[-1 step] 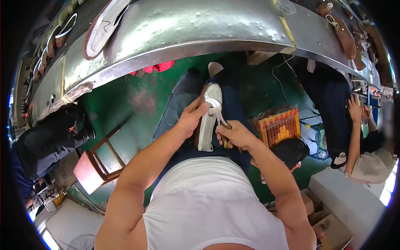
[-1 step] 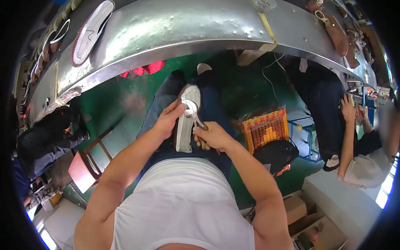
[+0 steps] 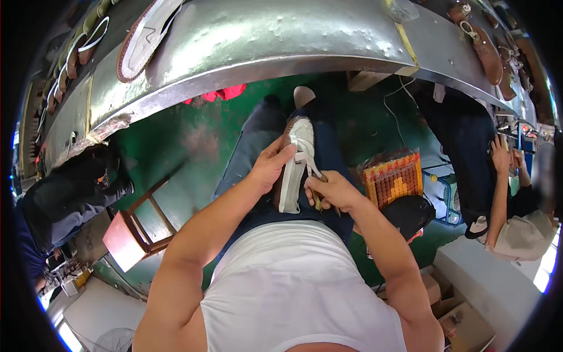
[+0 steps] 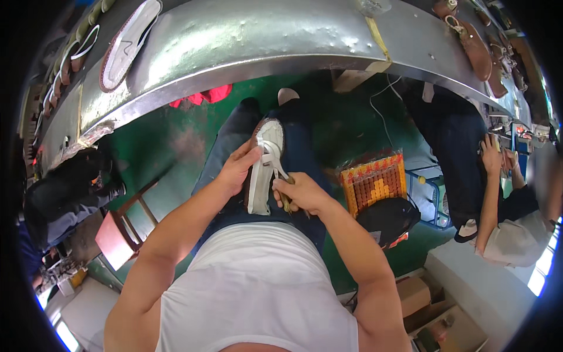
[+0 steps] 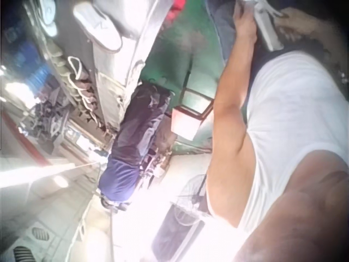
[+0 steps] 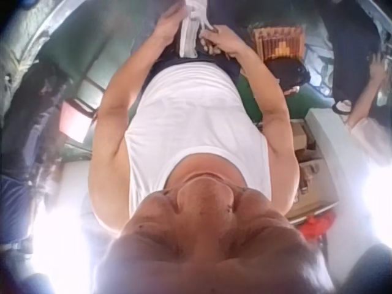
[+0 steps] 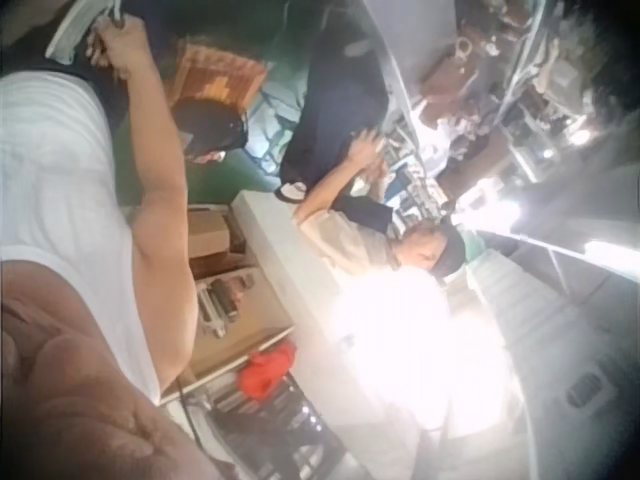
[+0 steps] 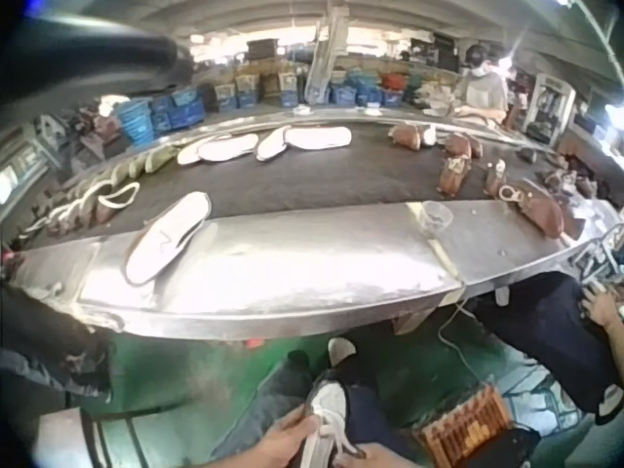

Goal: Pulling and stretching shoe uppers over lasts using a hand tool at a manufacturing conveyor belt.

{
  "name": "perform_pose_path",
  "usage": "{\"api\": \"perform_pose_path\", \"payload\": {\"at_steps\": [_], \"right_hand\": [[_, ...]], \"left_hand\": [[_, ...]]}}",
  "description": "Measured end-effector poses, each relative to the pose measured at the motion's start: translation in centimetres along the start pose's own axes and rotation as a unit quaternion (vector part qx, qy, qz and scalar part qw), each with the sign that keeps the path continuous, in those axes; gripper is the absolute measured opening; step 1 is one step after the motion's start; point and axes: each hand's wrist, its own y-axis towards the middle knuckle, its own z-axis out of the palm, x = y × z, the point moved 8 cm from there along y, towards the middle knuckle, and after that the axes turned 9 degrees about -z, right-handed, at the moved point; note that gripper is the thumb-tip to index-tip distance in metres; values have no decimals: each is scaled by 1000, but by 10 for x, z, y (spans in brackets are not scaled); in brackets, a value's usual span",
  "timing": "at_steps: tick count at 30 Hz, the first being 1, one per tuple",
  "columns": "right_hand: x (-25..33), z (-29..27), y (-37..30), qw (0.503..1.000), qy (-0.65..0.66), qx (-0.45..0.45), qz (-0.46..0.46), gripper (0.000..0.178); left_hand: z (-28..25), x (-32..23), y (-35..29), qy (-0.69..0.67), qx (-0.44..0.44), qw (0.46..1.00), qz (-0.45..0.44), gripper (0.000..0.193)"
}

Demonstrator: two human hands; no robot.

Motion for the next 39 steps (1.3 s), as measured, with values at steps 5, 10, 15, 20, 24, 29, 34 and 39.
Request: {"api": "perform_pose_path", "payload": {"at_steps": [5, 10, 15, 20, 24, 29, 34, 39], "right_hand": [[-24, -12, -10, 970, 215, 100, 54, 25], [16, -54, -34, 995, -57, 69, 52, 33], [82, -46, -14, 960, -202, -78, -179, 44], [68, -63, -3, 891, -429, -48, -142, 38], [47, -40, -40, 907, -412, 22, -87, 30], [43, 5, -47, 815, -559, 29, -151, 27], [52, 23, -52, 711, -646, -23, -277, 32], [54, 22, -25, 776, -594, 10, -210, 24]], "left_hand": [[3, 9, 12, 87, -55, 995, -20, 47], [-4, 7, 17, 135, -91, 986, -38, 48], [11, 2, 13, 212, -89, 970, -81, 47], [0, -3, 17, 201, -33, 974, -101, 44], [-11, -7, 19, 186, -2, 963, -196, 45], [-14, 2, 24, 177, 13, 961, -211, 45], [-8, 1, 22, 171, 16, 964, -202, 42], [-17, 7, 27, 129, 22, 973, -192, 38]]}}
